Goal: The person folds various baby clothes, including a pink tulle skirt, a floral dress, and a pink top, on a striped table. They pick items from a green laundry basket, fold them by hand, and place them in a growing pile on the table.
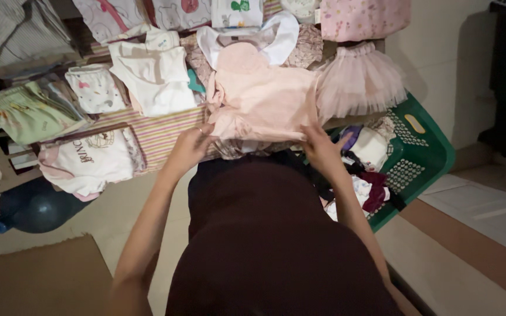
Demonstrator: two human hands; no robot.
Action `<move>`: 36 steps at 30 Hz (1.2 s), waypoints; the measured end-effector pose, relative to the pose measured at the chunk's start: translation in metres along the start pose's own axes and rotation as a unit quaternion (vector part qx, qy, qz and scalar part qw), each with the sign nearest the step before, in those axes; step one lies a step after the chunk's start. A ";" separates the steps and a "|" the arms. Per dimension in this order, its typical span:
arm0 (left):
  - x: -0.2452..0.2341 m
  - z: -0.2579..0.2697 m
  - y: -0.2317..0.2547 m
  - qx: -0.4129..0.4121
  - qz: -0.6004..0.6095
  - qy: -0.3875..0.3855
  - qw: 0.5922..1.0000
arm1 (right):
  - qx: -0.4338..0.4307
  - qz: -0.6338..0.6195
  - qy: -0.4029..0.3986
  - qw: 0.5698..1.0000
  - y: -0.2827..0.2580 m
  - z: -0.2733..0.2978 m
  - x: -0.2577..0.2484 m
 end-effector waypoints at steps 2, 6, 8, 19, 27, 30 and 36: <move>-0.002 0.004 -0.003 -0.007 0.049 0.012 0.999 | 0.007 -0.006 -0.005 1.000 0.008 0.003 -0.007; -0.021 -0.018 0.015 0.037 0.061 0.033 0.997 | 0.060 -0.074 -0.038 0.995 0.020 -0.016 -0.038; -0.030 -0.042 0.027 0.034 0.026 0.014 0.999 | 0.050 -0.074 0.009 0.996 0.017 -0.036 -0.048; -0.039 -0.110 0.048 0.057 0.087 0.000 0.995 | 0.004 -0.269 0.023 0.963 0.036 -0.088 -0.049; 0.001 -0.054 -0.011 0.043 0.144 -0.010 0.989 | 0.163 -0.451 -0.023 0.877 0.064 -0.039 0.011; 0.016 -0.040 -0.015 0.040 0.059 0.006 0.997 | 0.157 -0.337 0.015 0.928 0.069 -0.034 0.035; 0.005 -0.043 -0.004 0.002 -0.052 0.080 0.995 | 0.206 -0.297 0.133 0.923 0.075 -0.032 0.039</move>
Point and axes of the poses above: each hand's wrist, its own z-axis away from the middle knuckle, its own x-axis out of the palm, y = z × x, the point moved 3 cm from there along -z, towards the middle knuckle, and after that the axes turned 7 degrees about -z, right-handed, at the moved point
